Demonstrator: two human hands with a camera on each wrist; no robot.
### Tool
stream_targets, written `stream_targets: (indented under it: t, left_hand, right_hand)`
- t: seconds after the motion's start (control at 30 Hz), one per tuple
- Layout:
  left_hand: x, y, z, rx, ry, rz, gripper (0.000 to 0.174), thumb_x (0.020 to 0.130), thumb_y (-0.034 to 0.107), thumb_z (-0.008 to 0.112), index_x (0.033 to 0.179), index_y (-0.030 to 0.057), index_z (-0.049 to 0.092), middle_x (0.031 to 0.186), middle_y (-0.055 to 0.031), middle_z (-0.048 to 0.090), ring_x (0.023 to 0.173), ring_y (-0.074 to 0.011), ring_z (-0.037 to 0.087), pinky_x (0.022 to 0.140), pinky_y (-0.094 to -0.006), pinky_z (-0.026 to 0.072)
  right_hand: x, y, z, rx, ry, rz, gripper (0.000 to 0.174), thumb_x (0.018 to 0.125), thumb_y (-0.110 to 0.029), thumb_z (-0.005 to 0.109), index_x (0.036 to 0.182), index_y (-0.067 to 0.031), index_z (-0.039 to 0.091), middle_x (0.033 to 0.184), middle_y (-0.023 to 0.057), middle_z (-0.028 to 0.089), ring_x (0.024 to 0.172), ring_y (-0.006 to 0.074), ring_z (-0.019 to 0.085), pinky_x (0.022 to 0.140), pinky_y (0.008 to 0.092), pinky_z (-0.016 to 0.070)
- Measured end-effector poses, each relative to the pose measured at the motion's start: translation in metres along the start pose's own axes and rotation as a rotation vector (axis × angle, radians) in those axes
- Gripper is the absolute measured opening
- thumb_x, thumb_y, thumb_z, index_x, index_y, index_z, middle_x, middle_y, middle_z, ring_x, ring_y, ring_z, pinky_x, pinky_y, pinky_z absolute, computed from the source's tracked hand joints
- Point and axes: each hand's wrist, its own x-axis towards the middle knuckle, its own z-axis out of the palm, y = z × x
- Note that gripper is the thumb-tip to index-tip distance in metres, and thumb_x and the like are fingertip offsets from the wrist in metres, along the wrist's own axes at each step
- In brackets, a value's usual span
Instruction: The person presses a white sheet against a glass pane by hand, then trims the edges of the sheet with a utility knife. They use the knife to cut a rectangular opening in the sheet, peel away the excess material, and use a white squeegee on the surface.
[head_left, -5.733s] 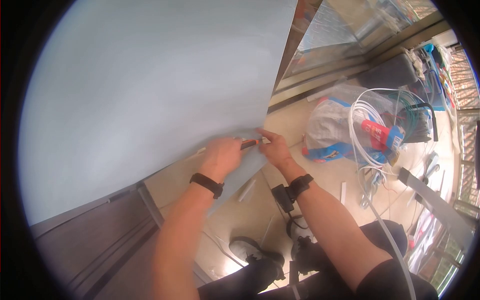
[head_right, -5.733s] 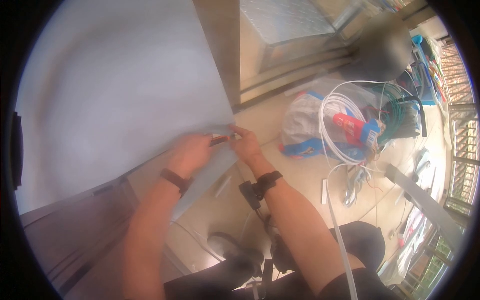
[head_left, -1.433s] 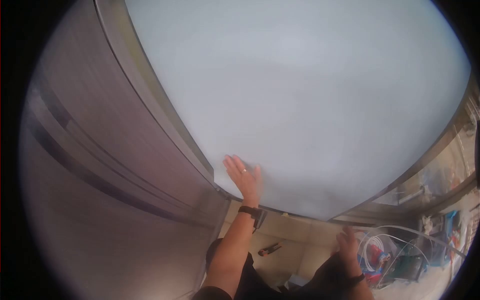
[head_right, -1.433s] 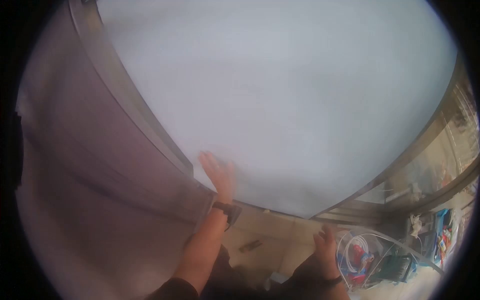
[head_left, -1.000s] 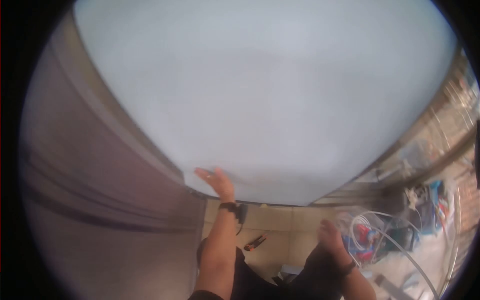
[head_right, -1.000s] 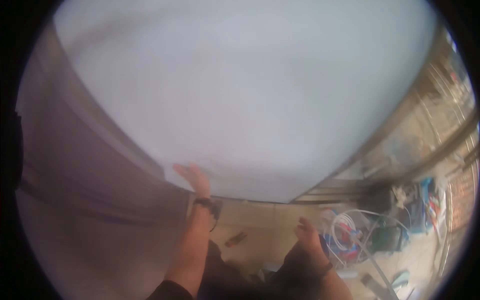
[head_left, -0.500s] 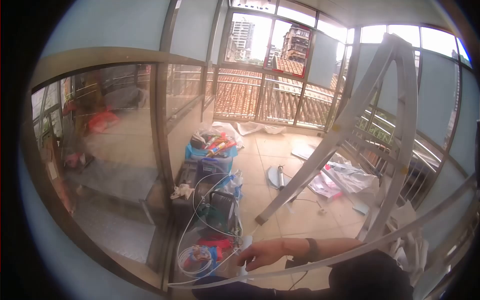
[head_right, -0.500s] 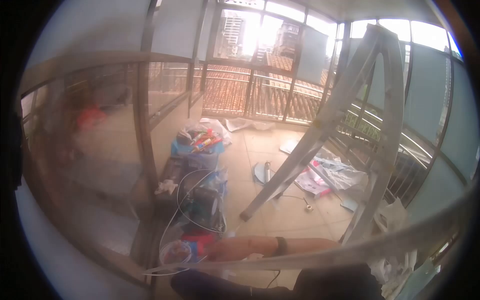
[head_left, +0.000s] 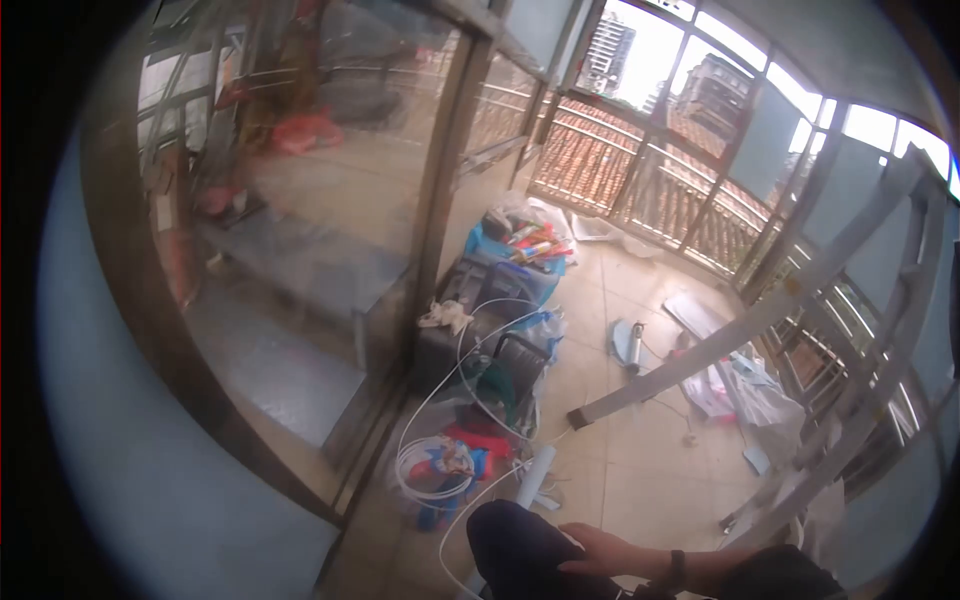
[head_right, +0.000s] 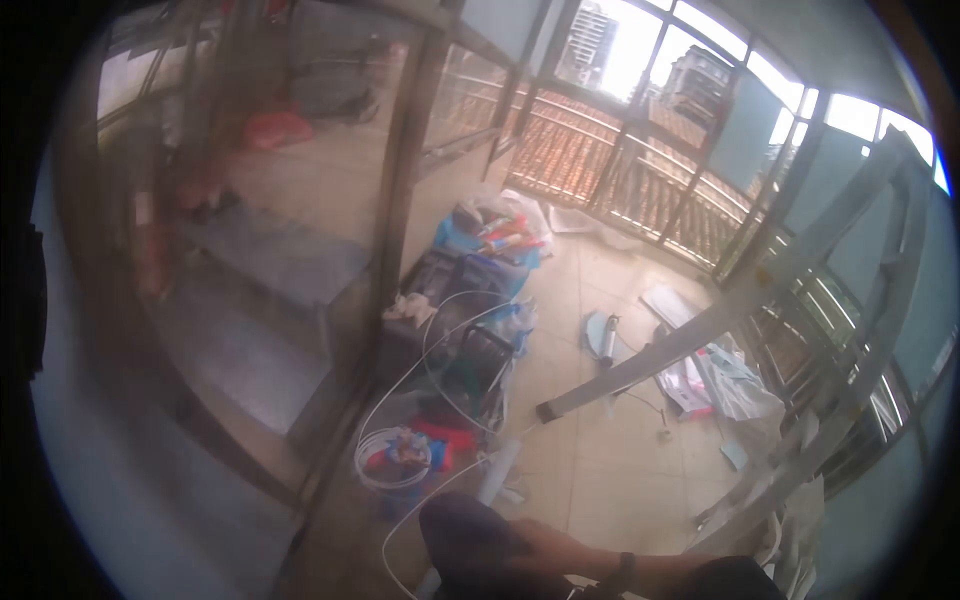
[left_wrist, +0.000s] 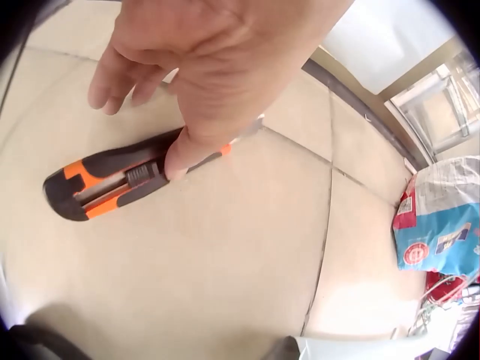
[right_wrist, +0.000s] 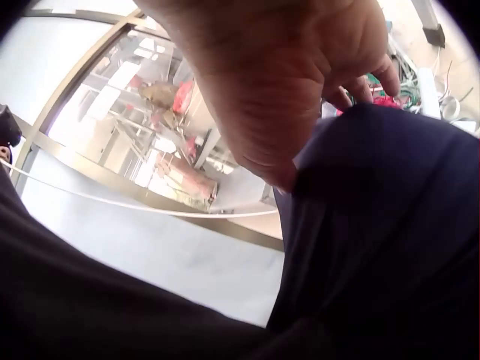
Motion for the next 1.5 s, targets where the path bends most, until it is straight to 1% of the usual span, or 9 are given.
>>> stream_targets:
  t: [0.13, 0.17, 0.23, 0.37, 0.6, 0.9, 1.03, 1.23, 1.5]
  left_hand:
    - [-0.022, -0.096, 0.123, 0.030, 0.117, -0.051, 0.038, 0.102, 0.024, 0.047, 0.127, -0.0003, 0.061, 0.127, -0.0194, 0.063, 0.120, -0.0377, 0.059, 0.103, -0.0456, 0.0457]
    - [-0.049, -0.050, 0.059, -0.257, 0.058, -0.261, 0.032, 0.101, 0.020, 0.046, 0.121, 0.0018, 0.063, 0.123, -0.0193, 0.063, 0.115, -0.0398, 0.060, 0.101, -0.0480, 0.0457]
    - [-0.057, -0.065, 0.071, 0.132, 0.059, 0.055, 0.032, 0.101, 0.021, 0.047, 0.122, 0.0025, 0.063, 0.120, -0.0215, 0.064, 0.114, -0.0402, 0.060, 0.099, -0.0491, 0.0461]
    - [-0.066, -0.050, 0.055, -0.174, 0.075, -0.228, 0.034, 0.099, 0.024, 0.050, 0.121, 0.0019, 0.064, 0.116, -0.0218, 0.066, 0.111, -0.0421, 0.061, 0.096, -0.0502, 0.0479]
    - [-0.125, 0.017, -0.054, -0.191, 0.097, -0.166, 0.044, 0.082, 0.028, 0.067, 0.114, -0.0012, 0.058, 0.114, -0.0252, 0.063, 0.104, -0.0443, 0.065, 0.090, -0.0523, 0.0529]
    - [-0.287, 0.118, -0.340, -0.533, 0.066, -0.411, 0.040, 0.082, 0.024, 0.064, 0.111, -0.0027, 0.057, 0.102, -0.0272, 0.069, 0.099, -0.0449, 0.067, 0.087, -0.0515, 0.0535]
    - [-0.381, 0.123, -0.373, -0.595, 0.032, -0.488, 0.035, 0.083, 0.024, 0.063, 0.107, -0.0011, 0.059, 0.096, -0.0265, 0.070, 0.097, -0.0445, 0.068, 0.085, -0.0515, 0.0533]
    - [-0.480, 0.082, -0.350, -0.581, 0.023, -0.587, 0.032, 0.082, 0.023, 0.062, 0.104, 0.0001, 0.060, 0.096, -0.0276, 0.070, 0.095, -0.0456, 0.067, 0.084, -0.0534, 0.0530]
    - [-0.575, 0.051, -0.369, -0.523, 0.005, -0.628, 0.036, 0.079, 0.024, 0.063, 0.104, -0.0016, 0.061, 0.097, -0.0287, 0.069, 0.095, -0.0473, 0.066, 0.086, -0.0545, 0.0522]
  right_hand:
    - [0.042, 0.031, 0.062, -0.422, 0.171, -0.069, 0.102, 0.079, -0.044, 0.079, 0.151, 0.0074, 0.028, 0.152, 0.0332, 0.033, 0.136, 0.0499, 0.040, 0.112, 0.0517, 0.0372]
    - [0.054, 0.033, 0.063, -0.416, 0.157, -0.073, 0.103, 0.078, -0.043, 0.081, 0.151, 0.0069, 0.028, 0.151, 0.0329, 0.034, 0.138, 0.0489, 0.039, 0.113, 0.0503, 0.0360]
    - [0.063, 0.034, 0.067, -0.404, 0.132, -0.050, 0.103, 0.077, -0.041, 0.082, 0.150, 0.0063, 0.028, 0.150, 0.0325, 0.036, 0.139, 0.0479, 0.038, 0.115, 0.0489, 0.0348]
    - [0.070, 0.025, 0.074, -0.402, 0.122, -0.165, 0.104, 0.076, -0.044, 0.082, 0.151, 0.0043, 0.029, 0.149, 0.0315, 0.038, 0.134, 0.0478, 0.043, 0.109, 0.0516, 0.0399]
    - [0.036, -0.035, 0.022, -0.464, -0.087, -0.064, 0.103, 0.075, -0.043, 0.082, 0.152, 0.0031, 0.030, 0.147, 0.0305, 0.041, 0.131, 0.0460, 0.047, 0.108, 0.0491, 0.0424]
    - [-0.050, -0.124, -0.046, -0.576, -0.345, 0.013, 0.101, 0.076, -0.036, 0.083, 0.153, 0.0001, 0.027, 0.147, 0.0252, 0.042, 0.133, 0.0417, 0.047, 0.105, 0.0469, 0.0463]
    - [-0.090, -0.234, -0.082, -0.315, -0.372, 0.117, 0.093, 0.077, -0.026, 0.084, 0.151, -0.0022, 0.033, 0.147, 0.0226, 0.043, 0.128, 0.0366, 0.054, 0.099, 0.0416, 0.0498]
    - [-0.075, -0.422, -0.136, -0.148, -0.663, -0.350, 0.047, 0.081, -0.011, 0.079, 0.125, -0.0022, 0.063, 0.114, 0.0108, 0.069, 0.102, 0.0217, 0.068, 0.089, 0.0347, 0.0530]
    - [-0.143, -0.376, -0.224, 0.030, -0.636, 0.075, 0.045, 0.093, -0.014, 0.067, 0.134, 0.0009, 0.057, 0.126, 0.0117, 0.065, 0.110, 0.0202, 0.065, 0.094, 0.0343, 0.0501]
